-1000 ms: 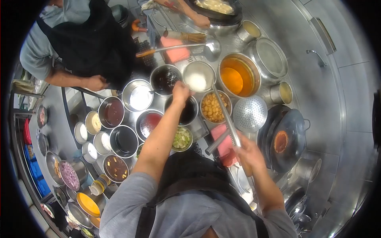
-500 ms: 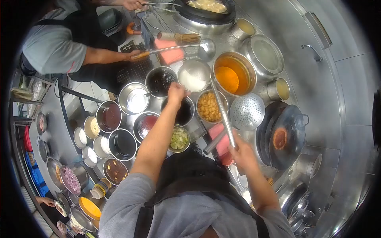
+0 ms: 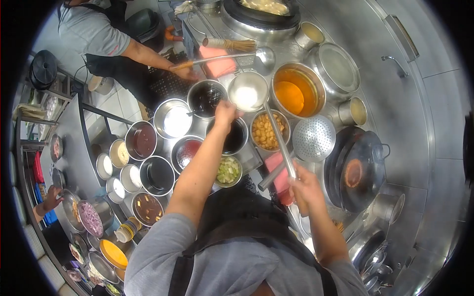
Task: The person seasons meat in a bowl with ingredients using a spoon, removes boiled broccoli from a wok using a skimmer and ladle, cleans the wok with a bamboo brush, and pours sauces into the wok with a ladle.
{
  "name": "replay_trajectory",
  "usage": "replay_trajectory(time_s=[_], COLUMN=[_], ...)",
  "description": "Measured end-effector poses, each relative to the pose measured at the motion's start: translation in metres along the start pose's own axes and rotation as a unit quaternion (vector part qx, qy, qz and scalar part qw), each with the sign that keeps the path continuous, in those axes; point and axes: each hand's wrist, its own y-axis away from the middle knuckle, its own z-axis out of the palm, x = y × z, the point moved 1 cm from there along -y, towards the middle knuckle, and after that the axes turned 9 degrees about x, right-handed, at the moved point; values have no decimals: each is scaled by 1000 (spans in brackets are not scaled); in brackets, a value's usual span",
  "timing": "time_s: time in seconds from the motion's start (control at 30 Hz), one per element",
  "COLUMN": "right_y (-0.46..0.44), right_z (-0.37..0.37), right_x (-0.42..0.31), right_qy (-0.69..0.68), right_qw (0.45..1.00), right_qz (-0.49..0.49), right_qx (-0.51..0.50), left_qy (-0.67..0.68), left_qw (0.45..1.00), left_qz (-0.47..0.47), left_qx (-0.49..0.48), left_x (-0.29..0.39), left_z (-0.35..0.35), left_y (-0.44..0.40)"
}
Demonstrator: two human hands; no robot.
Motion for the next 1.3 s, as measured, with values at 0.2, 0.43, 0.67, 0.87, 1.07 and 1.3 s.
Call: replay_trajectory(time_s=[0.2, 0.43, 0.67, 0.87, 1.07, 1.3], right_y=[8, 18, 19, 35, 77, 191], right_z=[-5, -13, -21, -33, -86, -198], right_x=[4, 6, 12, 7, 55, 135], right_qy=[-96, -111, -123, -241, -391, -389], right_qw=[995, 992, 991, 966, 905, 918], right_qz=[5, -13, -26, -2, -36, -49], right_qx=[-25, -55, -50, -98, -164, 59], left_qy=[28, -6, -71, -89, -117, -147], left_qw=[1000, 999, 996, 994, 987, 980], left_qz=[3, -7, -16, 25, 80, 62], left_qx=[3, -54, -54, -59, -75, -120], left_x=[9, -18, -56, -48, -51, -77], left_z=[-18, -64, -98, -89, -76, -20], left_y=[35, 105, 147, 166, 188, 252])
